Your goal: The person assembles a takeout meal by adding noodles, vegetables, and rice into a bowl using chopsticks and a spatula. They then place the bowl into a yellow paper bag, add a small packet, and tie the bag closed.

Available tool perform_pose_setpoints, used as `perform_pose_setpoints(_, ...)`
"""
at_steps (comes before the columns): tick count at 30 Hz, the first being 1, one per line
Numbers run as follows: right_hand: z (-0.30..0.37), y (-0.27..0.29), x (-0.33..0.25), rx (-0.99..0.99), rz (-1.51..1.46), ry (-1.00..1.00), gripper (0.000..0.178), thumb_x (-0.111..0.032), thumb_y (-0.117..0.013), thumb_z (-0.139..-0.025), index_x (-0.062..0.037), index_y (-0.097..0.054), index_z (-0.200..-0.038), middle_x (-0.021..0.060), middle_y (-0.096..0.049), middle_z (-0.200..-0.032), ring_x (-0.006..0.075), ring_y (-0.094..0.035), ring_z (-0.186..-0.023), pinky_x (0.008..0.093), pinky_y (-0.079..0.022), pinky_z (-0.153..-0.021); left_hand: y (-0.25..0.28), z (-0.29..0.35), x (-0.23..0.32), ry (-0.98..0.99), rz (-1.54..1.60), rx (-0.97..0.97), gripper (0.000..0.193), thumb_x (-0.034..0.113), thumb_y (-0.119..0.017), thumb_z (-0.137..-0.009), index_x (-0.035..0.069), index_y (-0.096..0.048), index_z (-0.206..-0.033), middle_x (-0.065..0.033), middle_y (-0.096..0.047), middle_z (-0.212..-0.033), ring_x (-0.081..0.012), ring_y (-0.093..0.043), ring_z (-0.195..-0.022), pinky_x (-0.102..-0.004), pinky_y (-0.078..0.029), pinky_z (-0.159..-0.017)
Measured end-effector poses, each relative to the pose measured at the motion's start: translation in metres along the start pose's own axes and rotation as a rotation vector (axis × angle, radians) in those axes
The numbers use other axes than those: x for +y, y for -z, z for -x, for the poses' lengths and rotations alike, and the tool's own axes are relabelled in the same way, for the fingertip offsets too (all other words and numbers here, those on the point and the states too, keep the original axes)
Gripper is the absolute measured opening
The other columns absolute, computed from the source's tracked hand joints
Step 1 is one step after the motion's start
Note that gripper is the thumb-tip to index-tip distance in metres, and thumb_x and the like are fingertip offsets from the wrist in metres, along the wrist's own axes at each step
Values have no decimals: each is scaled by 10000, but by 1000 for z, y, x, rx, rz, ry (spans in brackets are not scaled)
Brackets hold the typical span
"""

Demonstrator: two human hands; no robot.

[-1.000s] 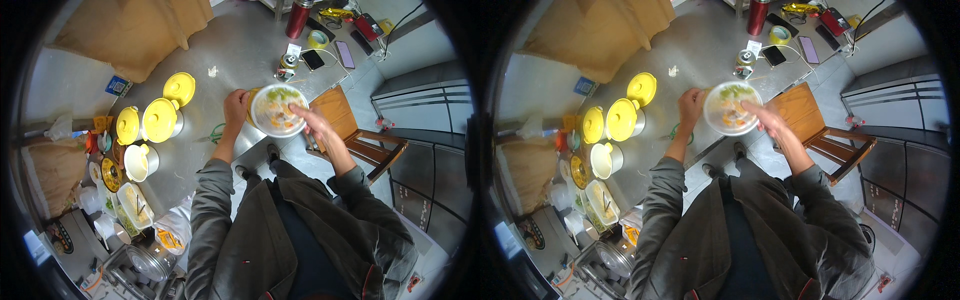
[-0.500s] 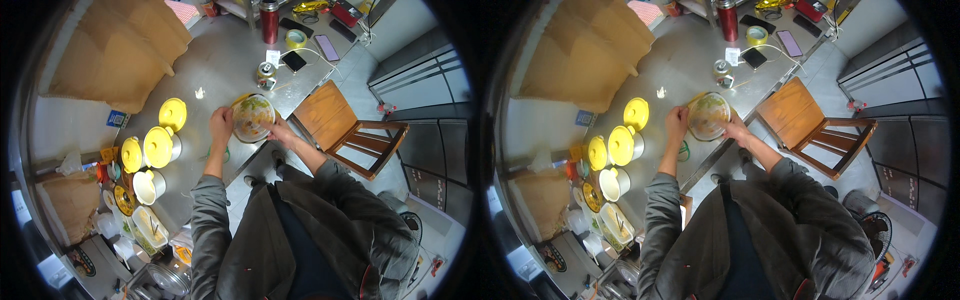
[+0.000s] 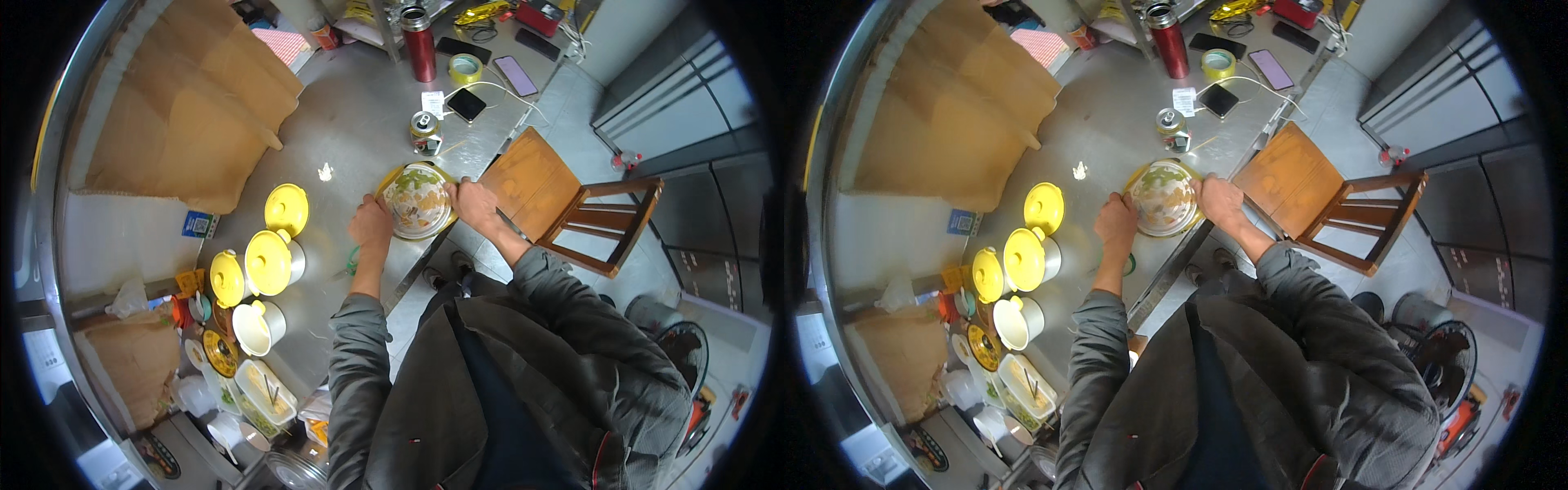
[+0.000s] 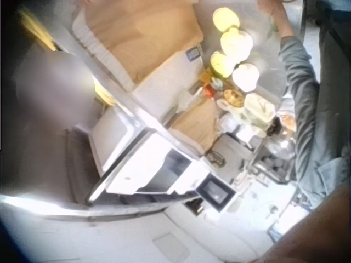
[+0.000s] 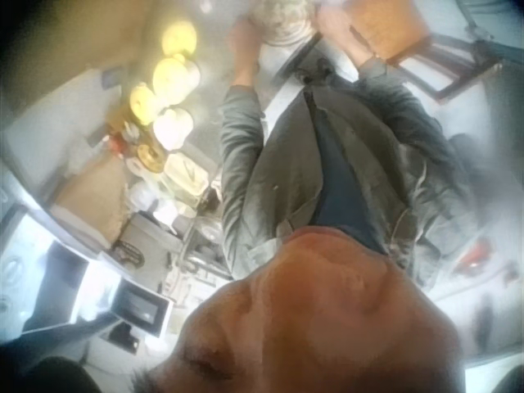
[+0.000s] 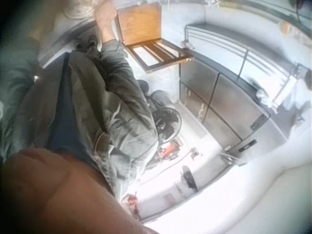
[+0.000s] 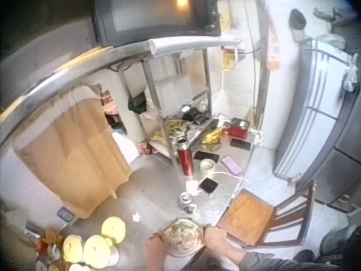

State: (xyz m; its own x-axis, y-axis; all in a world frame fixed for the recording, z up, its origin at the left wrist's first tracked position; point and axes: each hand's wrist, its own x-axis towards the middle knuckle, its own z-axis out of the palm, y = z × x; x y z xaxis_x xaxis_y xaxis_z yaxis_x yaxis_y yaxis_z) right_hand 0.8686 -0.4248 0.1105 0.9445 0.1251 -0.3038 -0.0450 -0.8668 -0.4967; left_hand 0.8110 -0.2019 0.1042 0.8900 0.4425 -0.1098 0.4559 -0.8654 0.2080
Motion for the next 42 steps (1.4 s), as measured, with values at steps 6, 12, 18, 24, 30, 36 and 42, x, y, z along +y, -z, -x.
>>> perform_pose_setpoints(6, -7, -18, 17, 97, -15, -40, 403, -338, -487, -982, 38, -629, -1012, 281, -696, -913, 455, -681, -879, 545, -526, -811, -1, 0, -2, -62, 59, -10, 318, 363, -536, -983, 58, -615, -1028, -182, -730, -869, -407, -712, -802, -504, -568, -714)
perform_pose_setpoints(12, 11, 10, -28, 105, 116, 158, 209, -121, -549, -887, 35, -645, -988, 291, -688, -936, 455, -681, -884, 521, -542, -770, -9, -9, -19, -217, 202, 86, 361, 339, -521, -991, 20, -667, -906, -211, -712, -852, -408, -700, -783, -496, -554, -695)
perform_pose_setpoints(18, 8, 29, -46, 186, 223, 226, 151, -115, -584, -844, -4, -676, -887, 231, -705, -828, 405, -704, -815, 497, -564, -720, 47, -22, -27, -310, 134, 159, 377, 281, -504, -986, -2, -696, -828, -241, -687, -799, -440, -672, -756, -518, -533, -689)
perform_pose_setpoints(24, 1, -9, -70, 77, 234, 319, 98, -120, -644, -780, -43, -705, -778, 197, -714, -831, 363, -716, -792, 443, -568, -677, 34, -35, -31, -194, 214, 66, 443, 336, -521, -976, -45, -697, -835, -273, -665, -825, -470, -649, -799, -538, -507, -696)
perform_pose_setpoints(30, -21, 51, -36, -138, 51, 187, 141, -93, -605, -803, -17, -724, -797, 215, -713, -860, 380, -710, -858, 459, -561, -732, 45, -41, -31, -90, -22, -3, 488, 450, -516, -977, 19, -717, -866, -241, -682, -813, -459, -659, -779, -526, -516, -675)
perform_pose_setpoints(36, -231, 120, 0, 623, -451, 510, 139, -152, -560, -936, -50, -622, -866, 208, -660, -784, 437, -633, -707, 528, -493, -587, 73, -36, -17, 16, 53, 4, 355, 353, -657, -932, 9, -727, -882, -180, -667, -684, -294, -667, -644, -394, -510, -607)
perform_pose_setpoints(42, -502, 190, -74, 453, -463, 551, 266, -211, -535, -927, -13, -674, -1039, 262, -680, -953, 438, -650, -959, 512, -509, -846, 59, -39, -15, 286, 574, 45, 260, 185, -679, -953, -57, -687, -1045, -44, -671, -816, -108, -597, -706, -260, -497, -661)
